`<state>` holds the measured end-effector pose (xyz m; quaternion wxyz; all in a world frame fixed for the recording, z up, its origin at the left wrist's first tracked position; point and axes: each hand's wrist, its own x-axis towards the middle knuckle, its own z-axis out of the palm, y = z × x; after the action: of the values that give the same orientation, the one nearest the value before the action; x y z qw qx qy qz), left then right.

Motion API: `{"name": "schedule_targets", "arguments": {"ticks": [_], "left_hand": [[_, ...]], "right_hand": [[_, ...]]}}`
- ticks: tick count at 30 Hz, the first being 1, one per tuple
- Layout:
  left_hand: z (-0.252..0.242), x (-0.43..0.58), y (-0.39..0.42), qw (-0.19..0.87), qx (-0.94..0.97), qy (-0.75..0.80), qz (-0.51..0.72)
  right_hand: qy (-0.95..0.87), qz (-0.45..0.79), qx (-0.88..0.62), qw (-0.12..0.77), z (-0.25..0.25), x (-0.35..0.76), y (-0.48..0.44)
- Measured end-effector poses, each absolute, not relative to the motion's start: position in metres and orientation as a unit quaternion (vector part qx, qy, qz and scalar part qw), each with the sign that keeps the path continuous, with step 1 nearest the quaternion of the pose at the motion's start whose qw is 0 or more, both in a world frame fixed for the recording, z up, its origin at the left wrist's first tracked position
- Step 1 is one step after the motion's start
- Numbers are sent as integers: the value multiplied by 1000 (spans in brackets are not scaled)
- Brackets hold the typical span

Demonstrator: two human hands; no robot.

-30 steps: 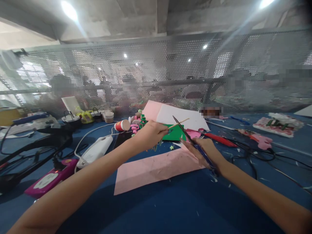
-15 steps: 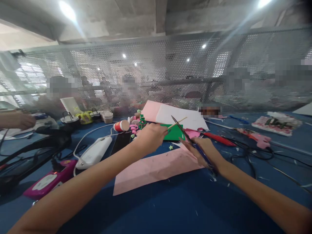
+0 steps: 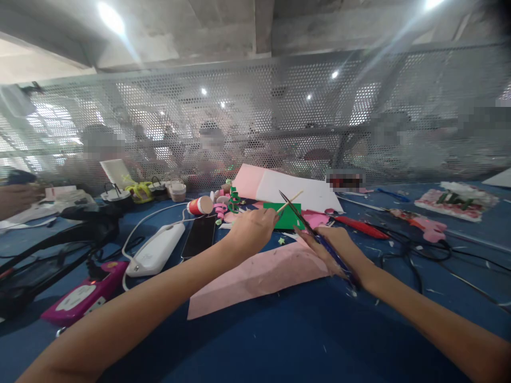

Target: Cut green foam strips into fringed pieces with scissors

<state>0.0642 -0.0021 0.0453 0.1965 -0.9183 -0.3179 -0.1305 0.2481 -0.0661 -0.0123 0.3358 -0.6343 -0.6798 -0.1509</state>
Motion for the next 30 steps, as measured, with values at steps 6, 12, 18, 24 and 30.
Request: {"name": "schedule_targets", "arguments": {"ticks": [6, 12, 18, 24, 30], "left_hand": [[43, 62, 7, 192, -927, -281, -155], [39, 61, 10, 198, -923, -267, -195], [31, 64, 2, 274, -881, -332, -195], [31, 63, -3, 288, -868, -346, -210], [35, 66, -7, 284, -880, -343, -165]], "right_hand": [[-690, -66, -604, 393, 0, 243, -77], [-703, -28, -592, 394, 3, 241, -81], [-690, -65, -611, 383, 4, 236, -82], [-687, -52, -612, 389, 9, 230, -88], [-693, -42, -612, 379, 7, 230, -87]]}}
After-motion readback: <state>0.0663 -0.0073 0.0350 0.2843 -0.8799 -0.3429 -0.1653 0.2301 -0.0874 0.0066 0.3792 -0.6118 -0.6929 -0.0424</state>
